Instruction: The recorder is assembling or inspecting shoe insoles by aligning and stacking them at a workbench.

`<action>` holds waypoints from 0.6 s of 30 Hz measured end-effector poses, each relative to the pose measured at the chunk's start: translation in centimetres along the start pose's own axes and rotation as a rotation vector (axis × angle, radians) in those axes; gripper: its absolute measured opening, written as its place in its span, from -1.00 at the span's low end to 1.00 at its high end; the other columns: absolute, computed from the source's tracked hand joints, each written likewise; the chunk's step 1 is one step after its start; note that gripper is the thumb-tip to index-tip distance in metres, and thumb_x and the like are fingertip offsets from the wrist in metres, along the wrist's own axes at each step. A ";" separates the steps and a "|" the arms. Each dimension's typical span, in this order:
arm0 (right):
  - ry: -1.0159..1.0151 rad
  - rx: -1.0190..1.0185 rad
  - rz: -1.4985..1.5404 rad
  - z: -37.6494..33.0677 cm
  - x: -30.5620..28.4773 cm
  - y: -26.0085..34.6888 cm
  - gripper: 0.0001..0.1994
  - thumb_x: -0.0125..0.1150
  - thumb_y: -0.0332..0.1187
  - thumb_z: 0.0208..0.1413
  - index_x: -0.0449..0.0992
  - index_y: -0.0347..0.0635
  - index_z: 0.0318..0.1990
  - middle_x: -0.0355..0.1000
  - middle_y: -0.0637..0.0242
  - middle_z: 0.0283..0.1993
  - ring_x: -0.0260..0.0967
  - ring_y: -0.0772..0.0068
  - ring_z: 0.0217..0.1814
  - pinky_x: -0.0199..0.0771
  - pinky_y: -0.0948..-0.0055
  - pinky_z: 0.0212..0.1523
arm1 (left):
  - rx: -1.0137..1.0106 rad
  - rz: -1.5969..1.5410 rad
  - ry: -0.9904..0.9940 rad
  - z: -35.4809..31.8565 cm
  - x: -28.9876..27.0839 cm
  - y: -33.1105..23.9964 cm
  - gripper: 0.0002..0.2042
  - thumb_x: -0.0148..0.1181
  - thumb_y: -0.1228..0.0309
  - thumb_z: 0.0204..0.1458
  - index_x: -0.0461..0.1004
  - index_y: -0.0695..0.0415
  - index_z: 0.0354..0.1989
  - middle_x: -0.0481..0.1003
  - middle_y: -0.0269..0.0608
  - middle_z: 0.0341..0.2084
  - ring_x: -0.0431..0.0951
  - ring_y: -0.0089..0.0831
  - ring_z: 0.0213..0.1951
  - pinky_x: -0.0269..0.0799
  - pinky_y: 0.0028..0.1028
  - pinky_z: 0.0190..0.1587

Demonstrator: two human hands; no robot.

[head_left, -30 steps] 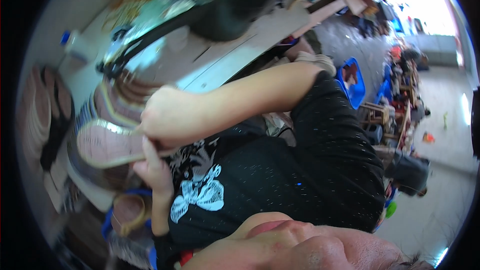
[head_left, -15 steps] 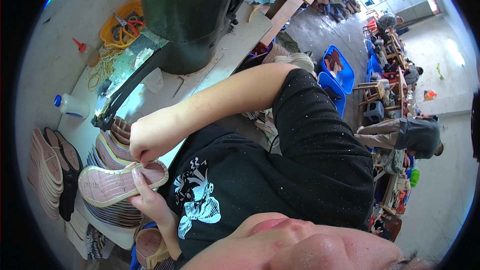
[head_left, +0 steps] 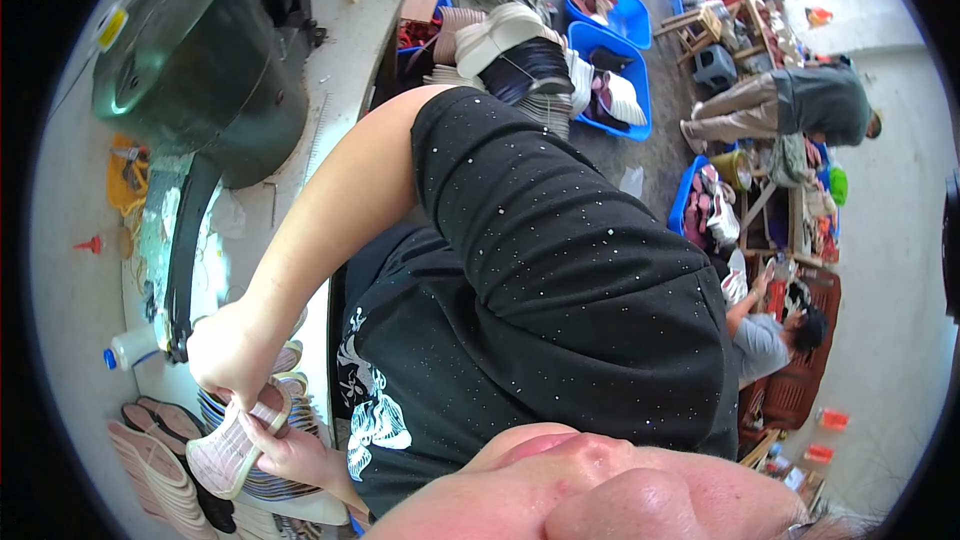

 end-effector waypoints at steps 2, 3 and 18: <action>-0.094 -0.007 0.089 0.0 -0.5 -0.4 -0.71 0.25 -0.05 -0.25 0.62 -0.08 -0.53 0.51 0.21 -0.54 0.47 0.15 -0.48 0.47 0.24 -0.42 | 0.023 0.245 -0.012 0.6 -0.3 -0.6 -0.63 0.08 0.71 -0.03 0.42 0.24 0.02 0.48 0.09 -0.14 0.52 -0.15 -0.10 0.43 -0.31 -0.05; -0.019 -0.060 0.017 0.1 0.1 0.2 -0.72 0.25 -0.10 -0.24 0.61 -0.13 -0.53 0.50 0.19 -0.55 0.48 0.15 -0.48 0.48 0.24 -0.42 | 0.145 0.190 -0.025 0.7 -0.3 -2.4 -0.63 0.08 0.70 -0.02 0.42 0.24 0.01 0.49 0.10 -0.15 0.52 -0.11 -0.09 0.43 -0.33 -0.06; -0.120 -0.360 -0.081 0.4 -1.1 3.2 -0.74 0.25 -0.24 -0.43 0.56 -0.27 -0.59 0.47 0.12 -0.61 0.45 0.07 -0.56 0.45 0.16 -0.55 | -0.071 0.080 0.009 1.3 -0.6 -4.2 -0.60 0.12 0.66 -0.04 0.41 0.24 0.05 0.52 0.07 -0.23 0.56 -0.19 -0.19 0.46 -0.35 -0.14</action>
Point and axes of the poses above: each hand's wrist, its own z-axis towards the middle knuckle, its own x-axis out of the palm, y = z × x, the point moved 10 cm from there along z, towards the middle knuckle
